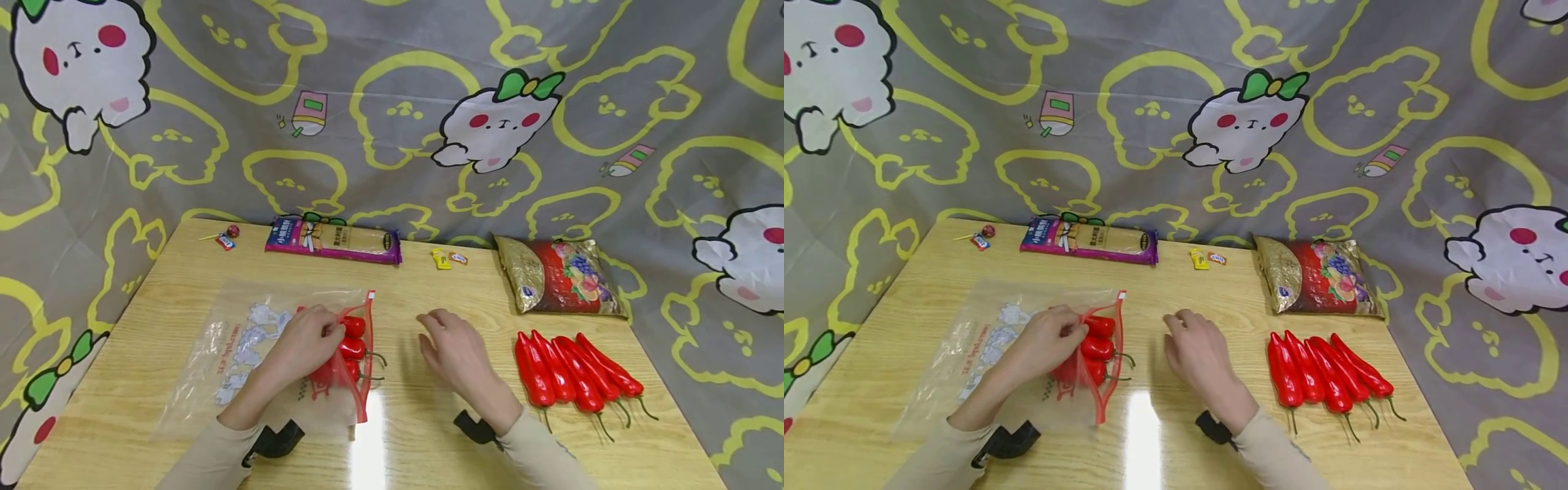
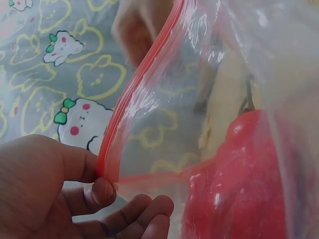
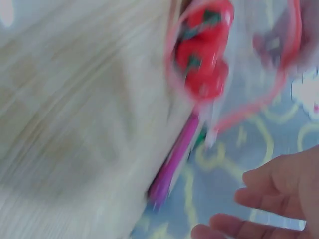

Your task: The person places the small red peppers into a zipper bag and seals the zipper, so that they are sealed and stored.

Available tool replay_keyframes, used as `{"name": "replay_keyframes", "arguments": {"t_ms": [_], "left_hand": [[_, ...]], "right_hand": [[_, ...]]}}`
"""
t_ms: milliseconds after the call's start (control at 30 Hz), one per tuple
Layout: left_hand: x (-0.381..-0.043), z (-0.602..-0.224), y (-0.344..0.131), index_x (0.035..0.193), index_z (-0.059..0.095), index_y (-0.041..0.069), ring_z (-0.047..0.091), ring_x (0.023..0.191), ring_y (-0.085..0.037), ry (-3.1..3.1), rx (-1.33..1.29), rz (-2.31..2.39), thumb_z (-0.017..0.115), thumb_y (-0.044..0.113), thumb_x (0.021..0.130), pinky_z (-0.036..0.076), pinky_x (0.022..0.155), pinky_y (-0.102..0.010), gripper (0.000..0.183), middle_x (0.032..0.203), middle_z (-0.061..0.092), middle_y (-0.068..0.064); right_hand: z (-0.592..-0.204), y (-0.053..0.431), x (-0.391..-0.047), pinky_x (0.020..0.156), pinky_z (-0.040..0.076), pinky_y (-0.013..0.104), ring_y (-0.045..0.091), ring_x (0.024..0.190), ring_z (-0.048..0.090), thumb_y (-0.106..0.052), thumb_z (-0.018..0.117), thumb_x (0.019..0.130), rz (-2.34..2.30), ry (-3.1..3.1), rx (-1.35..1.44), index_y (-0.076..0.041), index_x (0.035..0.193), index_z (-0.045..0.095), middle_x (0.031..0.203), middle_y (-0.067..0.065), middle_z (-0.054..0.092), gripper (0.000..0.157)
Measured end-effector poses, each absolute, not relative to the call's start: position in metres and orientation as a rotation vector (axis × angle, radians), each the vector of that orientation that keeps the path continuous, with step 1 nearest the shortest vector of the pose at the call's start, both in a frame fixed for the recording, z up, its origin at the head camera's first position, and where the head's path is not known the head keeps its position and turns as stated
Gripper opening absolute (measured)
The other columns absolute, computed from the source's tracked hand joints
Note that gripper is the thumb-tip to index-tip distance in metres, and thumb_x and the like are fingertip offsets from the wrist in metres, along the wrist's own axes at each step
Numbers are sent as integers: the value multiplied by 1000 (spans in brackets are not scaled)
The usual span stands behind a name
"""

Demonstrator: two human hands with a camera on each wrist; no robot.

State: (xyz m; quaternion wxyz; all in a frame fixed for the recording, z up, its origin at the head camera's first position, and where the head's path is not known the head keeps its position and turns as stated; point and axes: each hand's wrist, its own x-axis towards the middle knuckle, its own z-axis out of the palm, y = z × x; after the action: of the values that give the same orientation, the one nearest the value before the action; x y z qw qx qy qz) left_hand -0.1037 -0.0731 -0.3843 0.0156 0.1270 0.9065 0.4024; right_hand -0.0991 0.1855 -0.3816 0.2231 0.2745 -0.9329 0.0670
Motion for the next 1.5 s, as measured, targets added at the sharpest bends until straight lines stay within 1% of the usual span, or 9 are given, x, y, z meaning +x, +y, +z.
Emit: {"name": "replay_keyframes", "arguments": {"t_ms": [267, 400, 500, 633, 767, 1000, 1167, 1300, 1500], "left_hand": [[-105, -384, -74, 56, 44, 12, 36, 50, -12, 2800, 402, 1275, 54, 15, 86, 30, 46, -25, 32, 55, 38, 1], [-105, -385, -75, 57, 43, 13, 34, 44, -10, 2761, 384, 1310, 53, 17, 87, 27, 42, -23, 32, 51, 36, 3], [-104, -384, -74, 59, 44, 12, 34, 43, -10, 2744, 365, 1326, 53, 17, 87, 27, 41, -23, 31, 50, 37, 3], [-103, -384, -75, 59, 44, 12, 34, 43, -10, 2740, 345, 1328, 53, 18, 87, 26, 41, -23, 30, 51, 36, 2], [-102, -384, -75, 59, 44, 12, 33, 43, -10, 2735, 335, 1330, 54, 17, 87, 26, 42, -22, 30, 51, 35, 2], [-102, -384, -75, 68, 49, 11, 51, 41, -14, 2641, 287, 1395, 52, 18, 89, 34, 38, -24, 23, 51, 48, -1], [-103, -382, -73, 75, 53, 8, 55, 40, -16, 2561, 250, 1449, 51, 17, 90, 43, 38, -27, 17, 52, 53, -2], [-102, -380, -73, 79, 55, 5, 56, 41, -15, 2530, 239, 1470, 51, 16, 91, 45, 39, -28, 16, 52, 54, -3], [-101, -378, -73, 82, 56, 4, 56, 42, -16, 2496, 221, 1482, 52, 17, 91, 46, 41, -28, 16, 54, 55, -4]], "right_hand": [[-387, 285, -74, 39, 33, 38, 31, 51, 46, -14, 66, 73, 26, -2618, 323, -1, 85, 57, 71, 14, 50, 20], [-386, 311, -61, 37, 31, 41, 34, 51, 45, -23, 66, 75, -44, -2814, 21, 0, 84, 50, 69, 18, 45, 30], [-385, 320, -55, 38, 33, 44, 35, 54, 49, -32, 65, 78, -56, -3020, -162, 2, 92, 48, 73, 20, 47, 41], [-388, 323, -52, 41, 36, 46, 37, 57, 52, -37, 61, 81, -49, -3223, -238, 2, 99, 45, 78, 21, 48, 46], [-393, 323, -50, 42, 36, 45, 36, 54, 51, -33, 63, 79, -72, -3263, -189, 1, 98, 45, 76, 19, 48, 43], [-390, 311, -54, 41, 35, 42, 32, 53, 50, -22, 66, 73, 37, -3086, -56, 1, 105, 49, 75, 17, 50, 43], [-374, 276, -58, 52, 40, 32, 17, 65, 53, -17, 68, 73, 329, -2943, 246, -5, 107, 58, 87, 7, 60, 37], [-364, 237, -57, 58, 42, 22, 6, 72, 50, -16, 71, 73, 538, -2876, 573, -14, 106, 62, 93, -5, 59, 34], [-362, 192, -56, 65, 47, 20, 2, 81, 54, -20, 73, 75, 632, -2847, 872, -17, 106, 64, 99, -10, 60, 32]]}}
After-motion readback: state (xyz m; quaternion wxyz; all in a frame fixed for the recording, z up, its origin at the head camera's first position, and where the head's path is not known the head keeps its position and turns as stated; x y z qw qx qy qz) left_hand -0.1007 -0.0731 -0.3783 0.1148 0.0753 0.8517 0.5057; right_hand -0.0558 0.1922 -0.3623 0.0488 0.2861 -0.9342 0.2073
